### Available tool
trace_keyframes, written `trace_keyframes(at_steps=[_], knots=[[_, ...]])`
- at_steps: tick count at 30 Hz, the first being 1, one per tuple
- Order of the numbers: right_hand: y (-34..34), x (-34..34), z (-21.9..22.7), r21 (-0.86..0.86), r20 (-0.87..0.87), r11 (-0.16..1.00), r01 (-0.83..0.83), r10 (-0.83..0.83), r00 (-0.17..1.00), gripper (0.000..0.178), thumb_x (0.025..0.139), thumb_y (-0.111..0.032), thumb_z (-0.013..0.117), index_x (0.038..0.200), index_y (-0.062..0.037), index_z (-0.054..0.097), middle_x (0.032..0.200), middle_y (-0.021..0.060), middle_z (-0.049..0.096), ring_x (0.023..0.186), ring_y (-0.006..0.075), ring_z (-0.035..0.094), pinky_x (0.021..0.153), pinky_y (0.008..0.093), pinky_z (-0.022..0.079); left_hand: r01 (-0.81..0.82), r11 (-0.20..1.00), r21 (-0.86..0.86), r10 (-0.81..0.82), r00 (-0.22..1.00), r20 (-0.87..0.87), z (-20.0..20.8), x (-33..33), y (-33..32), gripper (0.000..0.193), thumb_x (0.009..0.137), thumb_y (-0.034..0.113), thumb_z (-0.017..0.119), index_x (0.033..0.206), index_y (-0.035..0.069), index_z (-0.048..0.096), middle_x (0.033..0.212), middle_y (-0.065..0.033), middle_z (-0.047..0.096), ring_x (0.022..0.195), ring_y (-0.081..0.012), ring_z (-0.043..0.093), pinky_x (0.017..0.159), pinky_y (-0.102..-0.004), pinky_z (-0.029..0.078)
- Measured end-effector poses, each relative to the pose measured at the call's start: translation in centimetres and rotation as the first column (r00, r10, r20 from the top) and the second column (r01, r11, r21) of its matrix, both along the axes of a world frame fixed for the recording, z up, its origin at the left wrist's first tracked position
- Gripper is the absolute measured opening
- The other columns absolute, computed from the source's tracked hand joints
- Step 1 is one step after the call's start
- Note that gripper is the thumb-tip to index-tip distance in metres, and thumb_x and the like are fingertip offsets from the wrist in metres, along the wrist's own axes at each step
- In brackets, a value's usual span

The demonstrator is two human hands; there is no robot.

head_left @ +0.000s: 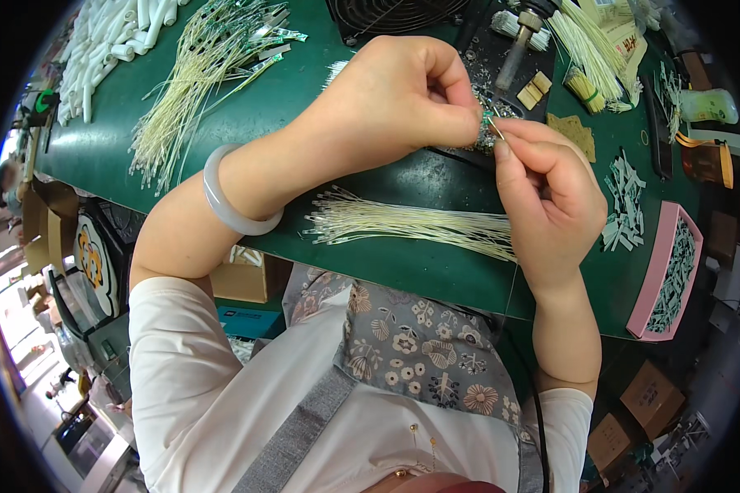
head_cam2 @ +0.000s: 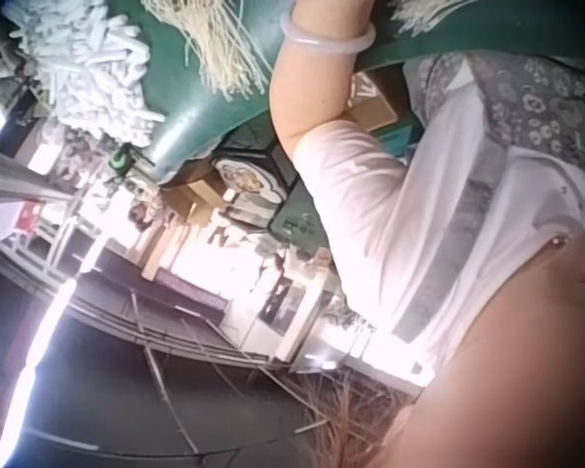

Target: The recorder is threading thin wires into small green plastic connectors at an assembly station.

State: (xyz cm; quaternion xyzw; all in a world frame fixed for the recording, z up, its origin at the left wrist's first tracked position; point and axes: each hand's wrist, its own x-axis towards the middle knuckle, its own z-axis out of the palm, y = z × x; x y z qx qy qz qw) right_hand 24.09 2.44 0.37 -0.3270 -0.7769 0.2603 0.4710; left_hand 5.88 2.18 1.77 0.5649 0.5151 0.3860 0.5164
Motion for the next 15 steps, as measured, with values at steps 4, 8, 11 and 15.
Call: trace_keyframes(at_steps=[4, 8, 11, 15], knots=[[0.32, -0.25, -0.17, 0.022, -0.016, 1.000, 0.000, 0.001, 1.000, 0.009, 0.072, 0.004, 0.067, 0.077, 0.0006, 0.060, 0.085, 0.0102, 0.066, 0.057, 0.0057, 0.054, 0.048, 0.0168, 0.043, -0.011, 1.000, -0.001, 0.010, 0.999, -0.039, 0.44, -0.12, 0.21, 0.010, 0.072, 0.004, 0.062, 0.074, -0.001, 0.054, 0.085, -0.0082, 0.060, 0.073, -0.0073, 0.056, 0.066, -0.0189, 0.046], [0.46, -0.43, -0.01, 0.040, -0.027, 0.999, 0.008, -0.007, 1.000, 0.009, 0.072, 0.005, 0.067, 0.076, 0.0009, 0.060, 0.085, 0.0100, 0.066, 0.057, 0.0050, 0.053, 0.048, 0.0165, 0.042, -0.008, 1.000, 0.008, 0.008, 0.999, -0.033, 0.61, -0.26, 0.40, 0.010, 0.072, 0.004, 0.063, 0.074, 0.000, 0.054, 0.085, -0.0079, 0.060, 0.073, -0.0074, 0.056, 0.066, -0.0188, 0.046], [0.45, -0.50, 0.17, 0.057, -0.018, 0.998, 0.018, -0.017, 1.000, 0.009, 0.072, 0.005, 0.067, 0.076, 0.0010, 0.060, 0.084, 0.0098, 0.066, 0.056, 0.0047, 0.052, 0.047, 0.0163, 0.042, -0.019, 1.000, 0.019, 0.019, 0.999, -0.035, 0.51, -0.10, 0.40, 0.011, 0.072, 0.004, 0.063, 0.074, 0.000, 0.054, 0.085, -0.0077, 0.060, 0.073, -0.0073, 0.056, 0.066, -0.0183, 0.046], [0.45, -0.55, 0.26, 0.058, -0.027, 0.998, 0.026, -0.025, 0.999, 0.009, 0.072, 0.005, 0.067, 0.076, 0.0009, 0.061, 0.084, 0.0095, 0.066, 0.056, 0.0047, 0.052, 0.047, 0.0162, 0.041, -0.081, 0.982, 0.173, 0.095, 0.993, -0.071, 0.18, 0.01, 0.51, 0.019, 0.063, 0.017, 0.067, 0.068, -0.001, 0.062, 0.060, -0.0045, 0.059, 0.055, -0.0087, 0.053, 0.053, -0.0238, 0.044]])
